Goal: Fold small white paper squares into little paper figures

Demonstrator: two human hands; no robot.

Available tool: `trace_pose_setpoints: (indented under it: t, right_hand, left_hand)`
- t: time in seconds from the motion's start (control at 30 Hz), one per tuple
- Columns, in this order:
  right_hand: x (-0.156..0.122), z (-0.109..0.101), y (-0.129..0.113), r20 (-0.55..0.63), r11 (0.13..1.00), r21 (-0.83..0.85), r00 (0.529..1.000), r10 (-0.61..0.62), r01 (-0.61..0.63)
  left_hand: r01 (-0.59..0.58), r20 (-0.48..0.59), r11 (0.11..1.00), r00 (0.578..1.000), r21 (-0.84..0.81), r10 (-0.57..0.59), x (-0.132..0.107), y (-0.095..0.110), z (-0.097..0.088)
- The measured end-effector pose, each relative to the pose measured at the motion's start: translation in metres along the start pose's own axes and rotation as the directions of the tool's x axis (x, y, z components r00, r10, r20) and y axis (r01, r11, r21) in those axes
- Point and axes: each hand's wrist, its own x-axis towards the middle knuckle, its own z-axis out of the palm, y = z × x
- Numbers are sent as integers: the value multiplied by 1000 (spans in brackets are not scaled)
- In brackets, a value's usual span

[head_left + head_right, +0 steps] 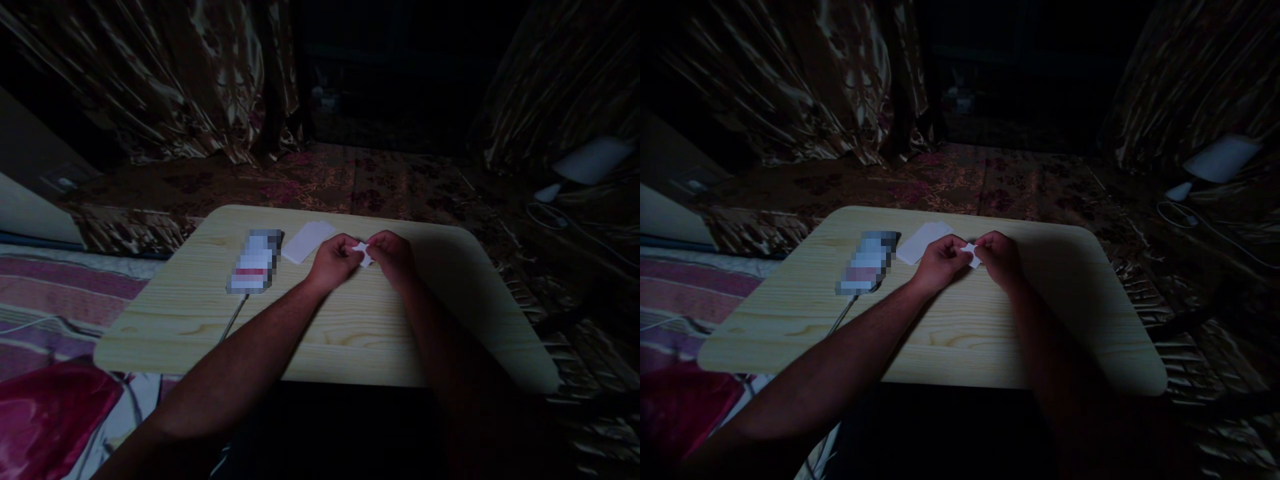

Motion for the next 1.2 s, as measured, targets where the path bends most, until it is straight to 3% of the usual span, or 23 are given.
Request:
trace_pose_setpoints:
  t: [0.23,0.57,1.2]
  right_hand:
    - [1,1,1,40,996,92,999,-22,18]
    - [3,2,7,56,983,183,998,-38,27]
    - [2,3,10,89,995,91,995,-39,31]
  left_hand:
    - [-25,-43,998,999,-54,23,1,9,-2]
    - [-68,-38,995,997,-70,66,2,3,-3]
    - [-36,-48,996,998,-80,32,2,4,-2]
